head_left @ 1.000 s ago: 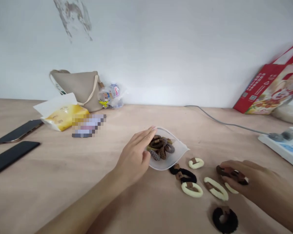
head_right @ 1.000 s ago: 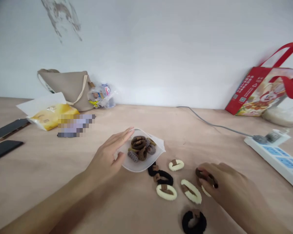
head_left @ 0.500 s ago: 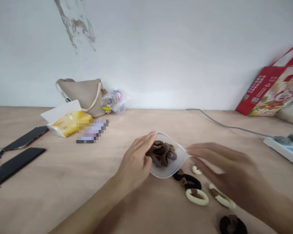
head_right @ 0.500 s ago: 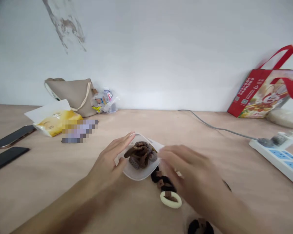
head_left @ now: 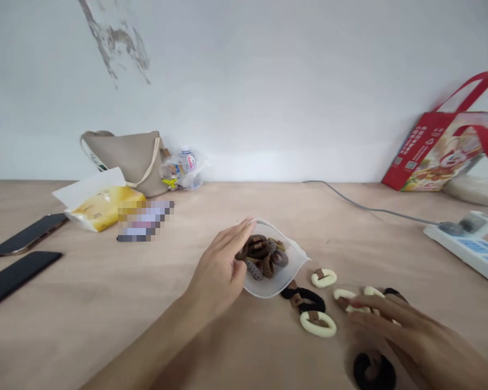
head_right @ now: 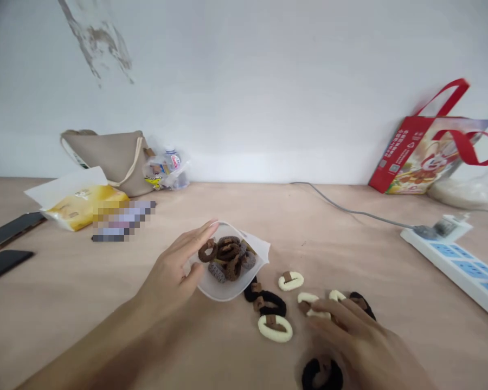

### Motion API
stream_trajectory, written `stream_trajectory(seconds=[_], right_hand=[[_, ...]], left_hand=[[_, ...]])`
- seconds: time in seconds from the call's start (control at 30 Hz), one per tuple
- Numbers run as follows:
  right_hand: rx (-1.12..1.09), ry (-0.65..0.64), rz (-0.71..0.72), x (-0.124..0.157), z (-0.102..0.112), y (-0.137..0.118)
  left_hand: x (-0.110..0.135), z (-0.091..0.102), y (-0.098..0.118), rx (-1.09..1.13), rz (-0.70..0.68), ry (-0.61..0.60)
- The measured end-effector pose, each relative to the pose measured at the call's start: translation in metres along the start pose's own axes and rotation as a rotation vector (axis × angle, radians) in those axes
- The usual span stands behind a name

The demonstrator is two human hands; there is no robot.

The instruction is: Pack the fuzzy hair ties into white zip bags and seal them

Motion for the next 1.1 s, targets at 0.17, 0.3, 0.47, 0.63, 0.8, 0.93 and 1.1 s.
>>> stream_trajectory(seconds=[0.17,0.3,0.47,0.63,0.8,0.93,1.1], right_hand=[[0.051,-0.076,-0.047,-0.019,-0.007,0.006],[0.037,0.155,0.026,-0.029,0.008,-0.012],[-0.101,0.212,0.336,-0.076,0.021,-0.073],[-0.15,0.253,0.304,-0.089,0.014,-0.066],[-0.054,-0.019,-0.062,-0.056,0.002,-0.011],[-0.017,-0.202,-0.055,-0.051,-0.012,-0.003],[0.076,-0.153,-0.043,-0.06,-0.016,-0.008]], left_hand=[[0.0,0.0,-0.001,-0.013,-0.007,-0.004],[0.001,0.001,-0.001,-0.003,-0.008,-0.004],[0.002,0.002,-0.001,-0.006,-0.051,0.008],[0.002,0.003,-0.005,-0.026,-0.062,0.009],[0.001,0.003,-0.003,-0.031,-0.031,-0.019],[0.003,0.003,-0.002,-0.032,-0.029,-0.022],[0.002,0.002,-0.004,-0.038,-0.046,-0.009]])
Point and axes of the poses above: each hand's wrist, its own x-axis away from the middle knuckle, its own z-axis out of the back of the hand, y = z × x, the point moved 1 cm from there along -x, towards the middle knuckle, and after that the axes turned 9 degrees about -z, right-handed, at the moved point
